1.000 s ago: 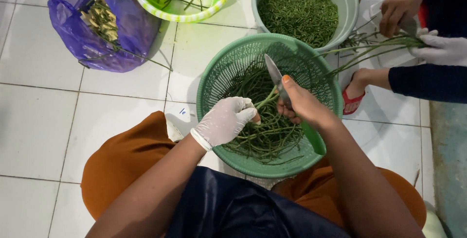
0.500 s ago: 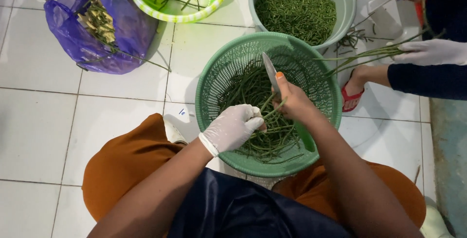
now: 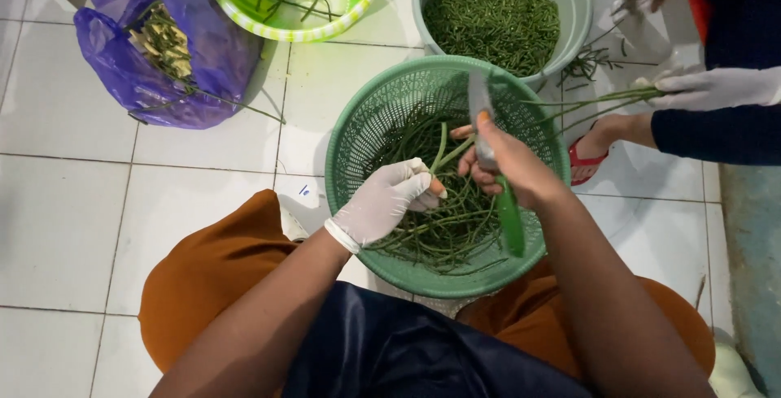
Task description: The person sits on the floor and uses a knife to trim long green vegetable stems, placing the cut pieces into a green basket. The person handles the stems one at a time, cutting them into smaller segments and discarding the ends.
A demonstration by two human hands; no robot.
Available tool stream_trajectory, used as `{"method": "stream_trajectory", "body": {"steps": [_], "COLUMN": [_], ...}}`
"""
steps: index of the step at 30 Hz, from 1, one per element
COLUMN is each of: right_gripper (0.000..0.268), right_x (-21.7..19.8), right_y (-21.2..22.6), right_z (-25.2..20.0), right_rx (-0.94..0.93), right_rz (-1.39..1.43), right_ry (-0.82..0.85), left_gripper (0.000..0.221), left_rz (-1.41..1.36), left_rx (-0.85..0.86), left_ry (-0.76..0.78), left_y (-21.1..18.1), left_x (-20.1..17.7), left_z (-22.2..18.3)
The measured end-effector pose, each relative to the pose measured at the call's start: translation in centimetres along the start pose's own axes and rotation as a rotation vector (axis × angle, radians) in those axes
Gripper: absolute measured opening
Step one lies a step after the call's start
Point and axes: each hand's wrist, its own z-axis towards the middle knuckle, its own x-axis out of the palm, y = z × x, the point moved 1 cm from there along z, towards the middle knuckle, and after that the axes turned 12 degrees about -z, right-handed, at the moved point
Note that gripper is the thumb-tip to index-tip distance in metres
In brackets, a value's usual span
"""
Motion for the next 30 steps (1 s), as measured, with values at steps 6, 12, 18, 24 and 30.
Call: {"method": "stream_trajectory", "body": {"steps": [6, 12, 18, 24, 30], "right_gripper": [0.059, 0.023, 0.021, 0.021, 0.023], "right_x": [1.2, 0.7, 0.4, 0.5, 0.6], "right_y": [0.0, -1.0, 1.4, 2.2, 2.9], "right_z": [-0.8, -0.6, -2.5, -3.4, -4.0], "right_rx": [-0.162, -0.244, -0.396, -0.433, -0.441], "right_rz": [0.100, -0.086, -0.341, -0.432, -0.427], "right_ry": [0.177, -0.123, -0.195, -0.219, -0.183], "left_gripper": [0.017, 0.020, 0.034, 0.008, 0.013], "left_rz": [-0.249, 0.223, 0.073, 0.156, 0.515], "left_rx": [0.023, 0.317, 0.253, 0.196, 0.299], "left_ry": [0.086, 0.023, -0.073, 0.040, 0.005], "left_y": [0.8, -1.3, 0.3, -0.9, -1.9], "left_x": [0.2, -0.2, 0.0, 1.2, 1.0], "left_z": [0.3, 0.7, 2.2, 1.5, 1.3]}}
